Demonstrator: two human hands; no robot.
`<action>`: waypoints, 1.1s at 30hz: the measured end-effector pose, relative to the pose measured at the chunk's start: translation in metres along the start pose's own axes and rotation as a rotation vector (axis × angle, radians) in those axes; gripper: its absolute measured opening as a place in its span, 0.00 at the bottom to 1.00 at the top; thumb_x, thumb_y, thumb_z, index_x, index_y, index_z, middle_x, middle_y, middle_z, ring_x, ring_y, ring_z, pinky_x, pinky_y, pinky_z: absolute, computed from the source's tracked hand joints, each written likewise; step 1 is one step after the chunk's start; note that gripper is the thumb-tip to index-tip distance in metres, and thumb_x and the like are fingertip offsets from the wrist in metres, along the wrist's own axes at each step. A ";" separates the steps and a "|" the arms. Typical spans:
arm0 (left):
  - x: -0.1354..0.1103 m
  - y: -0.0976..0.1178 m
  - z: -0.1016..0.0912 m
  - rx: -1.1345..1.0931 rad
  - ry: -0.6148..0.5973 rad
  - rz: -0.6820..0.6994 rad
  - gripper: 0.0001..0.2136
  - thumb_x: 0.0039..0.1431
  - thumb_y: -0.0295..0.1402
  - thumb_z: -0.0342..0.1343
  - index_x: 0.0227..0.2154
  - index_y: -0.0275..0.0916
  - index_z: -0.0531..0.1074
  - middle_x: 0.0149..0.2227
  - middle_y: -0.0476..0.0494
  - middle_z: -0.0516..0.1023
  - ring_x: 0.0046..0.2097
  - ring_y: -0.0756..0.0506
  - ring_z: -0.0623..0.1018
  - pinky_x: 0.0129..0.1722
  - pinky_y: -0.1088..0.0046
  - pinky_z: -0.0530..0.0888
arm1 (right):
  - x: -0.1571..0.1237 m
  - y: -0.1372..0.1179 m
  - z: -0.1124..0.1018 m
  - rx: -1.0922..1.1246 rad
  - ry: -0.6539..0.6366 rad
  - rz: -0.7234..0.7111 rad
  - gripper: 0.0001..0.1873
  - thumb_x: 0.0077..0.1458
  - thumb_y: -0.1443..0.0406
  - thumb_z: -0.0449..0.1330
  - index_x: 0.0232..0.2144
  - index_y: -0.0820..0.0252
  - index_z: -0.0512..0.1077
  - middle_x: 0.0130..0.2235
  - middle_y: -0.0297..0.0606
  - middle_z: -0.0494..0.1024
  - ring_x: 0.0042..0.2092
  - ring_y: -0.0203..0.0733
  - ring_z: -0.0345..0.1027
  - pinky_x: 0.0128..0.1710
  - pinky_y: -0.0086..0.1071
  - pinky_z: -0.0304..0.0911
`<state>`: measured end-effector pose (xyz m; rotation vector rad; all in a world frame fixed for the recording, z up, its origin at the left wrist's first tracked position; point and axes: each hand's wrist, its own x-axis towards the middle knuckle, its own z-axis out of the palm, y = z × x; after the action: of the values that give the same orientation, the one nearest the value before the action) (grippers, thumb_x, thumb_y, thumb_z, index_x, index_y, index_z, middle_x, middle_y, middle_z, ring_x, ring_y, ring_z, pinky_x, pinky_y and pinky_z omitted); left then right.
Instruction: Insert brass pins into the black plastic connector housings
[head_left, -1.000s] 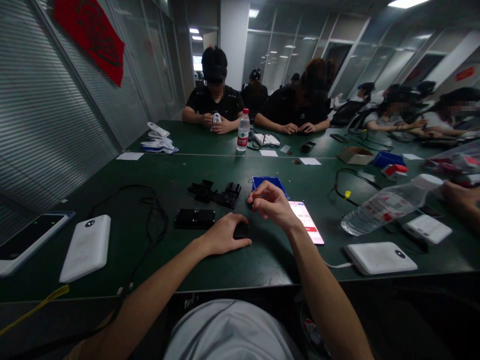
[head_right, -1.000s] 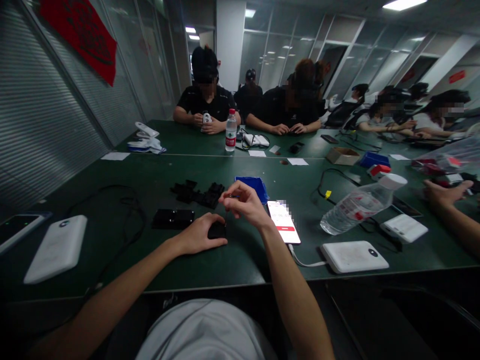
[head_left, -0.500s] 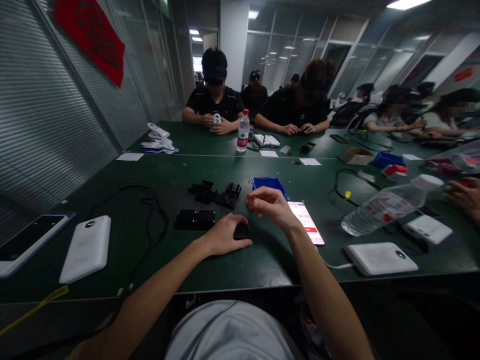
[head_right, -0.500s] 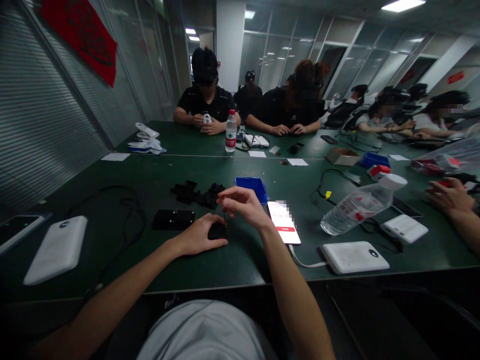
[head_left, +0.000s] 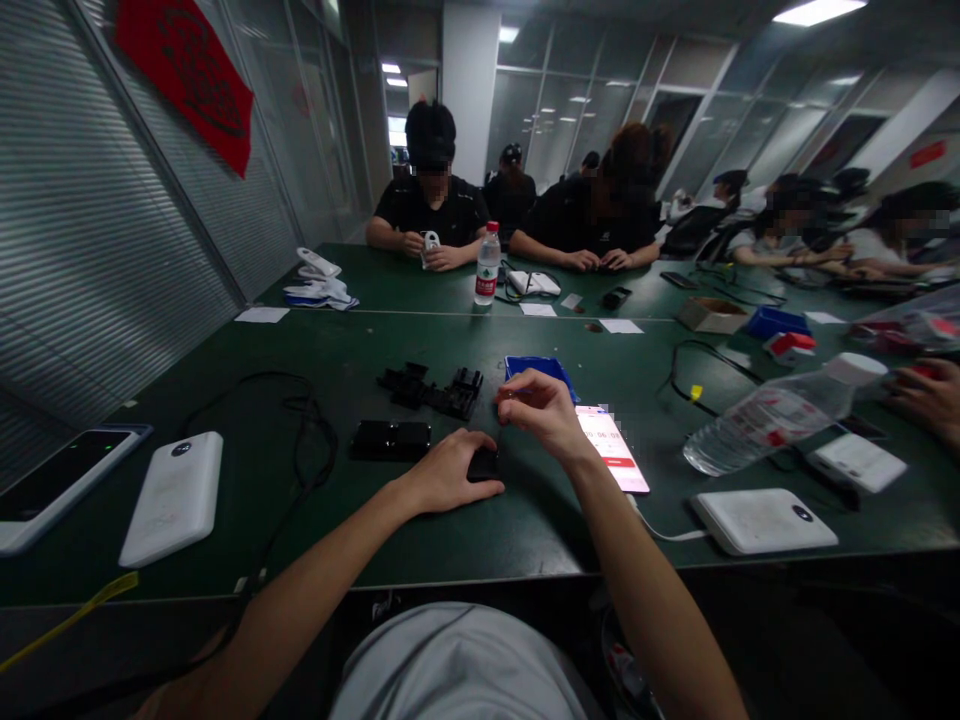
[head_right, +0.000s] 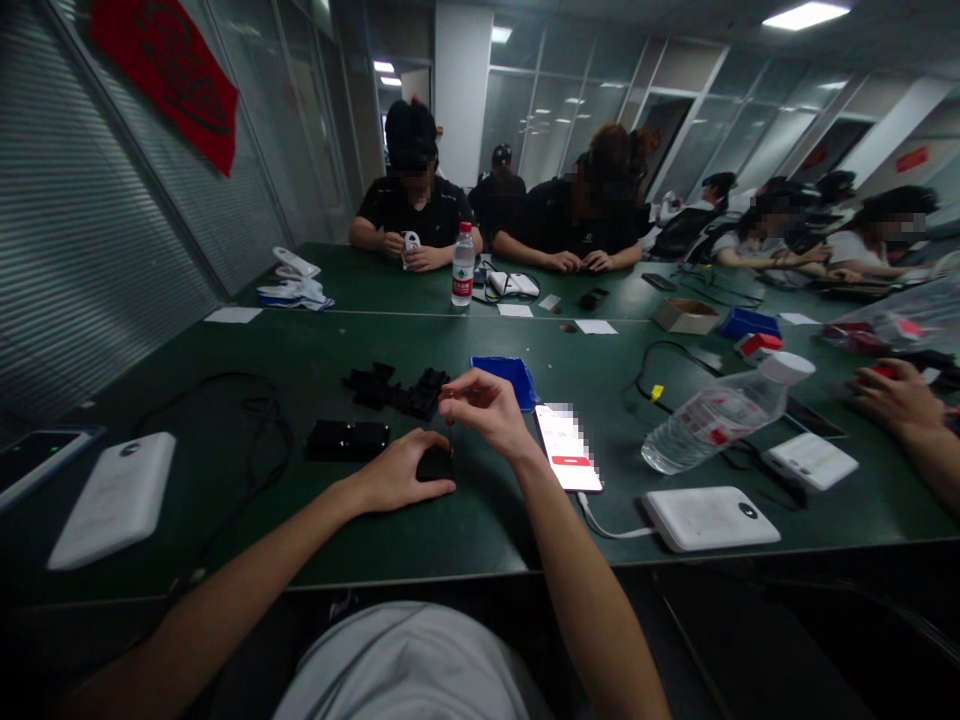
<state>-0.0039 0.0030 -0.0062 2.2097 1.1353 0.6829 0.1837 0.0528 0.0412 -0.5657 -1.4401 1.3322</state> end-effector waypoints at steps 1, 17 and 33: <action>0.000 0.000 0.000 0.004 -0.003 -0.004 0.20 0.55 0.39 0.70 0.48 0.38 0.74 0.51 0.38 0.79 0.52 0.36 0.78 0.57 0.58 0.74 | 0.000 0.000 0.001 0.001 -0.001 -0.014 0.16 0.42 0.63 0.78 0.31 0.59 0.77 0.29 0.32 0.79 0.25 0.33 0.72 0.21 0.25 0.62; 0.000 0.001 0.000 -0.007 0.010 0.005 0.20 0.55 0.39 0.70 0.48 0.39 0.74 0.50 0.40 0.79 0.53 0.37 0.79 0.58 0.58 0.74 | 0.001 0.001 0.001 -0.050 0.053 -0.082 0.22 0.42 0.64 0.78 0.33 0.55 0.69 0.32 0.27 0.70 0.25 0.29 0.59 0.24 0.26 0.65; 0.000 0.004 -0.002 -0.017 0.008 0.021 0.19 0.54 0.38 0.70 0.47 0.39 0.74 0.50 0.40 0.80 0.53 0.37 0.78 0.57 0.58 0.74 | -0.003 0.000 -0.009 0.005 -0.071 0.035 0.14 0.56 0.54 0.68 0.37 0.59 0.81 0.28 0.36 0.79 0.24 0.34 0.67 0.19 0.26 0.57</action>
<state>-0.0033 0.0019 -0.0018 2.2099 1.1076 0.7077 0.1930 0.0541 0.0387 -0.5472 -1.4901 1.3952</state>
